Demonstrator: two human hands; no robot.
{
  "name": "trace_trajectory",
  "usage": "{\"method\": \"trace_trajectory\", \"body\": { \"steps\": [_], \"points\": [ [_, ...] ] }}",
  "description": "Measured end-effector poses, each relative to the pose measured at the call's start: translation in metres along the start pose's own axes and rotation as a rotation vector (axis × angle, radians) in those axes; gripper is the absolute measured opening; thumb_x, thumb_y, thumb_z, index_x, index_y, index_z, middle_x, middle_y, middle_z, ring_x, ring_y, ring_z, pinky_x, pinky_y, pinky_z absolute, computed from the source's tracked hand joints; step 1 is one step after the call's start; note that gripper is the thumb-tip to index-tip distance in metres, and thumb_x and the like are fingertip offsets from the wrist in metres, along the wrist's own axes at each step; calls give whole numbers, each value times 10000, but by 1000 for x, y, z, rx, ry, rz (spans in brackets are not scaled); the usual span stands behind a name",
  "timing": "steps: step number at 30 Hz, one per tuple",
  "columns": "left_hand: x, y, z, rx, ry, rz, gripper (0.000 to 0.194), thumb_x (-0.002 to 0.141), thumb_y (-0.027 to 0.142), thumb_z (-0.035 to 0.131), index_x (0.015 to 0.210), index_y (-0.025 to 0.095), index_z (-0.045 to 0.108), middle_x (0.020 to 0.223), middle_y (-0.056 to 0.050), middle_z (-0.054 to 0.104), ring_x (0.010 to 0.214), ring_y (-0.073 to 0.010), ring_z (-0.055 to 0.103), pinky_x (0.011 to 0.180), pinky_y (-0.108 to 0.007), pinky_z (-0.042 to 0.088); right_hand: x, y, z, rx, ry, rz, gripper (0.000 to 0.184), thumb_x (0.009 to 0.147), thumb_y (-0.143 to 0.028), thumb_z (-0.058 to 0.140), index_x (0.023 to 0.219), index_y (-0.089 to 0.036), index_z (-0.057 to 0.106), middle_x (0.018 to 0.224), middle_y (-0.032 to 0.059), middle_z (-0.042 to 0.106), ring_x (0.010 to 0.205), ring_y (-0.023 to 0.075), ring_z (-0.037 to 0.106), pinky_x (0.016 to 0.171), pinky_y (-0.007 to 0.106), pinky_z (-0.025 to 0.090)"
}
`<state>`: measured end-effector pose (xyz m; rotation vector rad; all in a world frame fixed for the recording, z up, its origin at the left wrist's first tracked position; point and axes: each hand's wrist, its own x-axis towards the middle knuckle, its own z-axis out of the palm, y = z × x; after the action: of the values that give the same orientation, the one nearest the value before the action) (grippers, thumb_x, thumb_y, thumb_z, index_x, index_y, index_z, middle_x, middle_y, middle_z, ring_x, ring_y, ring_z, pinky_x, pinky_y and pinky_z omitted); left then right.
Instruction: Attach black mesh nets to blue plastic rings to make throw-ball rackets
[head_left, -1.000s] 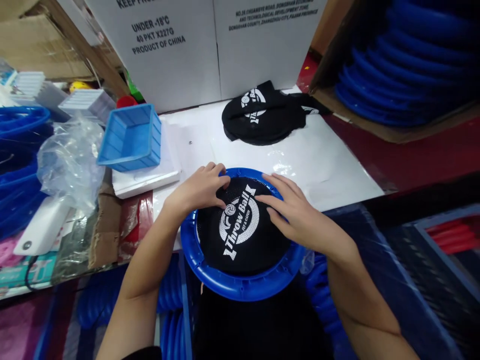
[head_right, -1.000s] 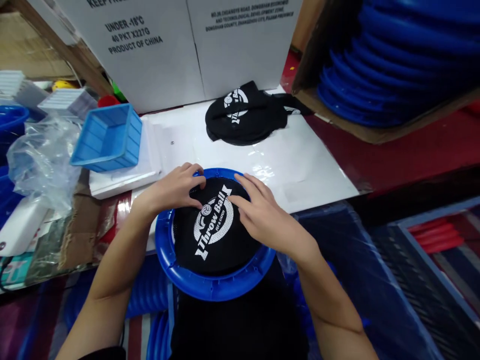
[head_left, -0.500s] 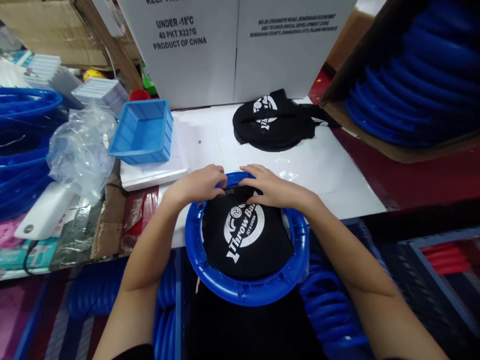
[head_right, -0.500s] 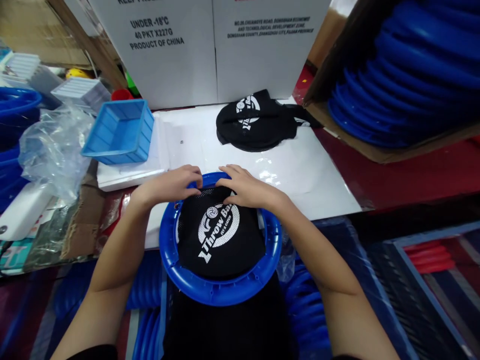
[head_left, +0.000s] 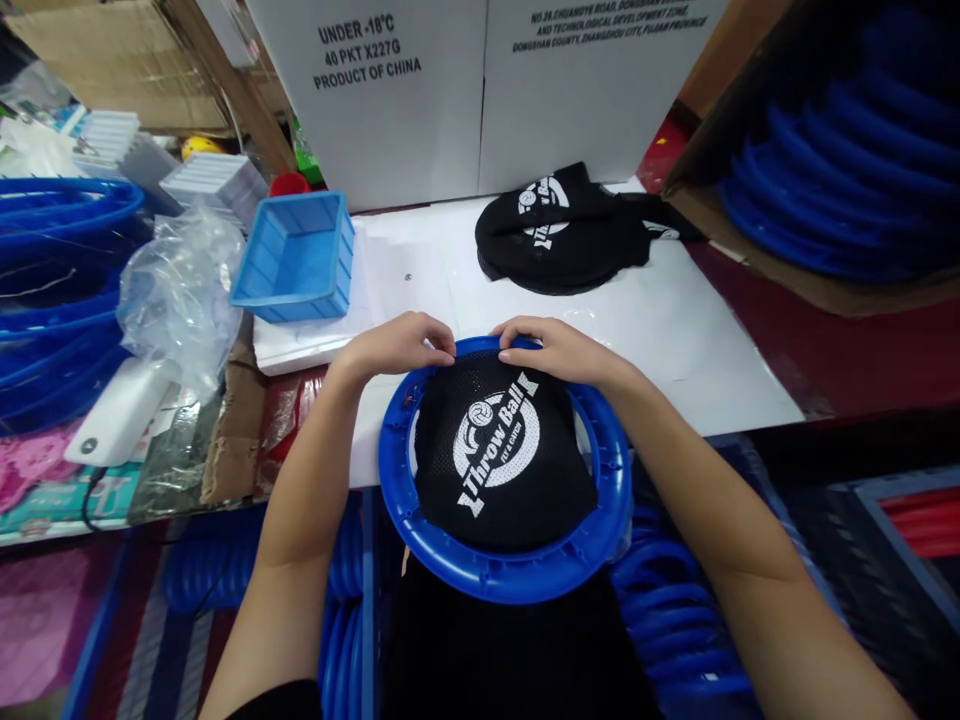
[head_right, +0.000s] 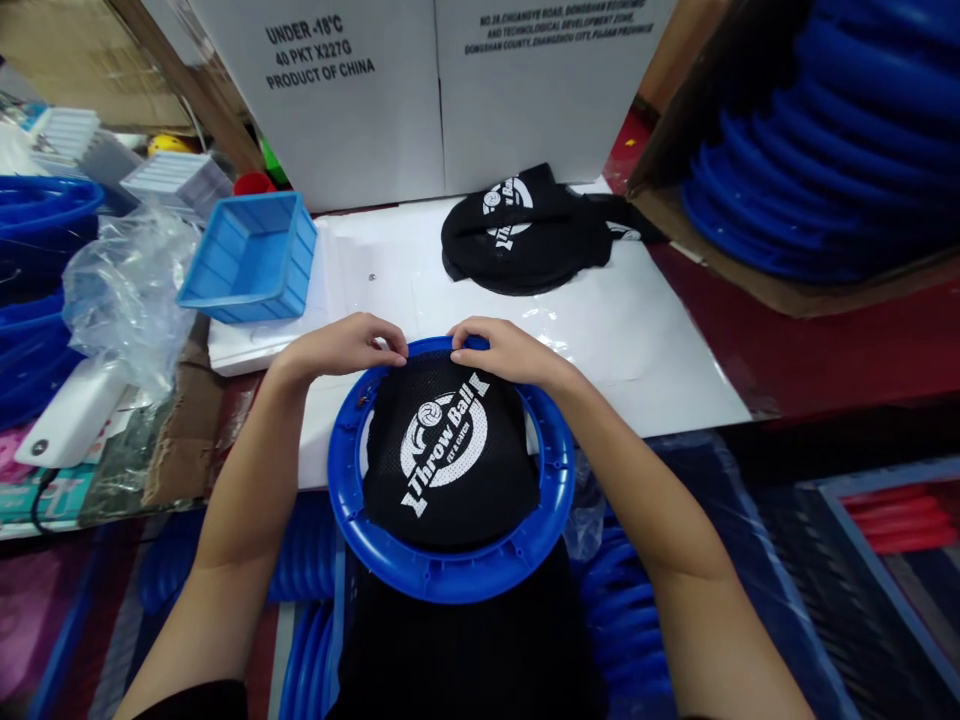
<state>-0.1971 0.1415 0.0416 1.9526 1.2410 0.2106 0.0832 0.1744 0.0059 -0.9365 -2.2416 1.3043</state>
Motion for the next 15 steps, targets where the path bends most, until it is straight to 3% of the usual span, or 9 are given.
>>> {"method": "trace_trajectory", "body": {
  "steps": [7,15],
  "points": [
    [6,-4,4,-81,39,-88,180,807,301,702,863,169,810,872,-59,823,828,-207,733,792,-311,548,13,4,0,-16,7,10,237,855,-441,672,887,-215,739,1006,76,756,997,278,689,972,451,509],
    [9,-7,6,-45,33,-103,221,820,333,670,868,165,804,854,-62,811,779,-201,702,740,-311,523,14,11,7,0,77,21,217,858,-409,664,868,-207,742,1005,64,728,965,242,669,970,438,514]
  ]
}}
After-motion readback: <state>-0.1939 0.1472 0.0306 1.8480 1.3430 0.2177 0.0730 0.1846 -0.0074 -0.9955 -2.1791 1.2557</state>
